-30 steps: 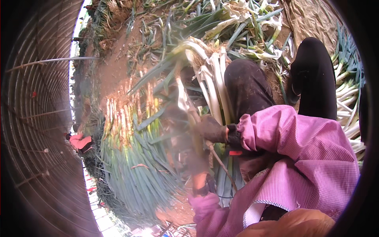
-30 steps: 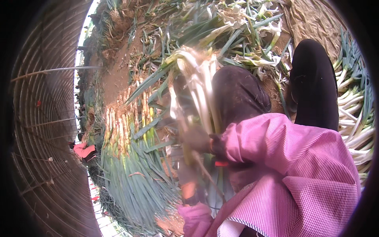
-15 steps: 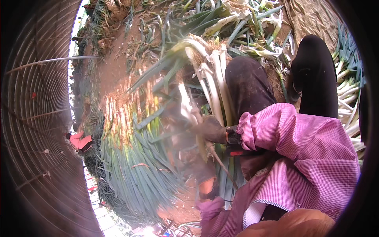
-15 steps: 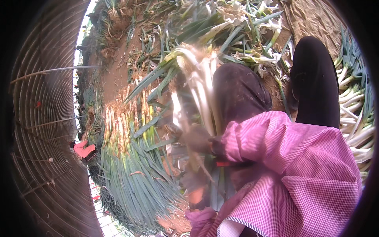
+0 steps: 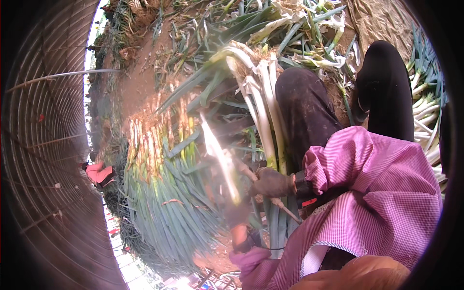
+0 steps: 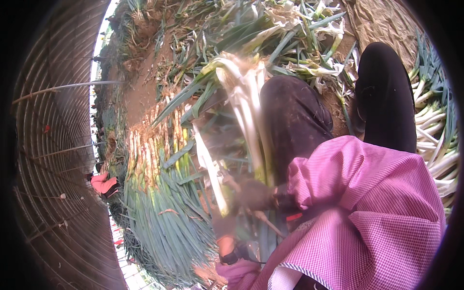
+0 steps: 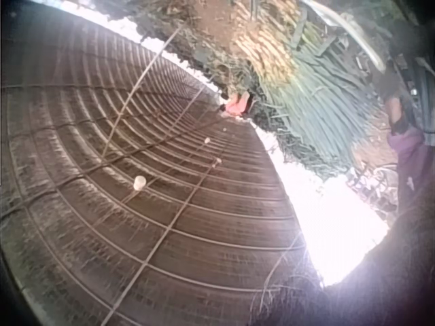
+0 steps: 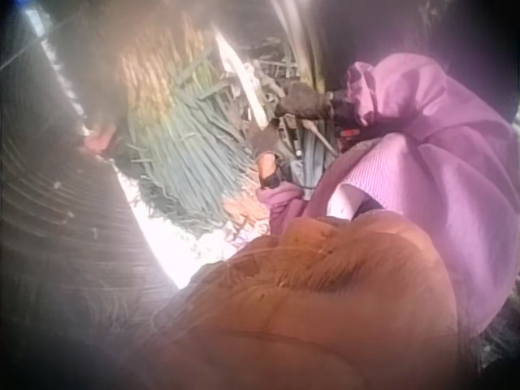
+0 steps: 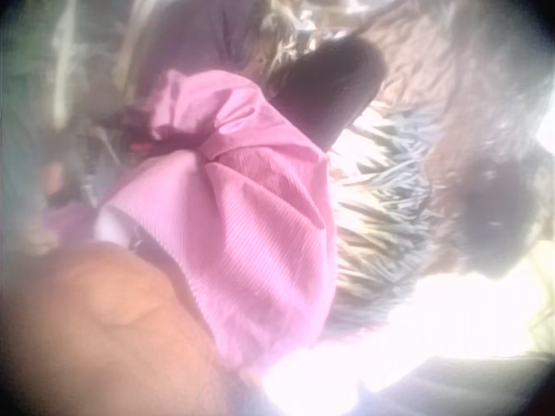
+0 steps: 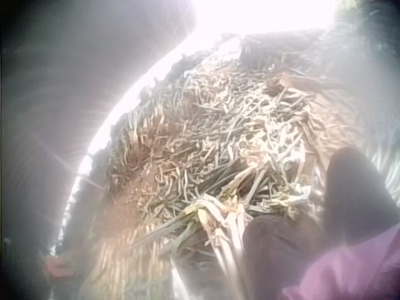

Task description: The person trims the roots and leaves of green onions by hand and with a tool, then bundles them together while sitting on the ground in a processing area.

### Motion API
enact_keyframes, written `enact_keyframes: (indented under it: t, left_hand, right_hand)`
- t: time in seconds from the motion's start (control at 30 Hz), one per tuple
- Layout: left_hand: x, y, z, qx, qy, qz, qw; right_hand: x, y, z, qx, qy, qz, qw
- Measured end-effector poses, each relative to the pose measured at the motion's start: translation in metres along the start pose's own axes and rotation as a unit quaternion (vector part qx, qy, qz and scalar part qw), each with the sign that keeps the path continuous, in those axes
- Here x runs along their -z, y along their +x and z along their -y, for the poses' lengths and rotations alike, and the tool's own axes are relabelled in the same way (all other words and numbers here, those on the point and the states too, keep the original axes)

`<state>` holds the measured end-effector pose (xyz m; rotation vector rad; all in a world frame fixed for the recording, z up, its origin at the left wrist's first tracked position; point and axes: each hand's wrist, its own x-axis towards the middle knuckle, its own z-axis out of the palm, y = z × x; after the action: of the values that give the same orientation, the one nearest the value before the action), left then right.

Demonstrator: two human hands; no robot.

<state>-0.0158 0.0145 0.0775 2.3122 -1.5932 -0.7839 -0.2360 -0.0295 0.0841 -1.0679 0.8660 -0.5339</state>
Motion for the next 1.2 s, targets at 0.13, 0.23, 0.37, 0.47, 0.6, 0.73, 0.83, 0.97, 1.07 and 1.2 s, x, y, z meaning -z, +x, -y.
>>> enact_keyframes:
  t: [0.13, 0.23, 0.37, 0.47, 0.6, 0.73, 0.83, 0.97, 1.07, 1.2]
  left_hand:
    - [-0.001, -0.005, 0.016, 0.09, -0.215, 0.071, 0.97]
    - [-0.009, -0.022, 0.036, 0.149, -0.341, 0.124, 0.92]
    - [-0.017, -0.041, 0.053, 0.18, -0.431, 0.153, 0.871]
    - [-0.028, -0.041, 0.064, 0.179, -0.452, 0.172, 0.857]
    - [-0.027, -0.044, 0.064, 0.17, -0.452, 0.174, 0.858]
    - [-0.019, -0.049, 0.04, 0.238, -0.514, 0.147, 0.811]
    - [-0.014, -0.042, 0.039, 0.216, -0.473, 0.135, 0.843]
    - [-0.006, -0.032, 0.029, 0.186, -0.384, 0.114, 0.897]
    - [-0.002, -0.036, 0.015, 0.163, -0.306, 0.099, 0.933]
    - [0.0, -0.059, -0.001, 0.153, -0.237, 0.092, 0.955]
  right_hand:
    - [0.0, 0.014, -0.006, 0.01, -0.013, 0.013, 1.0]
    - [-0.007, 0.03, -0.023, 0.027, 0.087, -0.005, 0.996]
    - [-0.02, 0.029, -0.04, 0.082, 0.052, -0.052, 0.994]
    - [-0.008, 0.016, -0.025, -0.001, 0.08, -0.053, 0.995]
    - [-0.008, 0.016, -0.037, 0.002, 0.086, -0.005, 0.996]
    - [-0.006, -0.003, -0.025, -0.004, 0.025, 0.014, 1.0]
    - [-0.01, -0.015, -0.014, -0.083, 0.059, 0.035, 0.994]
    - [-0.014, -0.012, -0.015, -0.047, -0.036, 0.082, 0.995]
    - [-0.004, 0.011, -0.014, -0.026, -0.066, 0.125, 0.99]
    - [0.005, 0.011, -0.003, 0.017, -0.009, 0.075, 0.997]
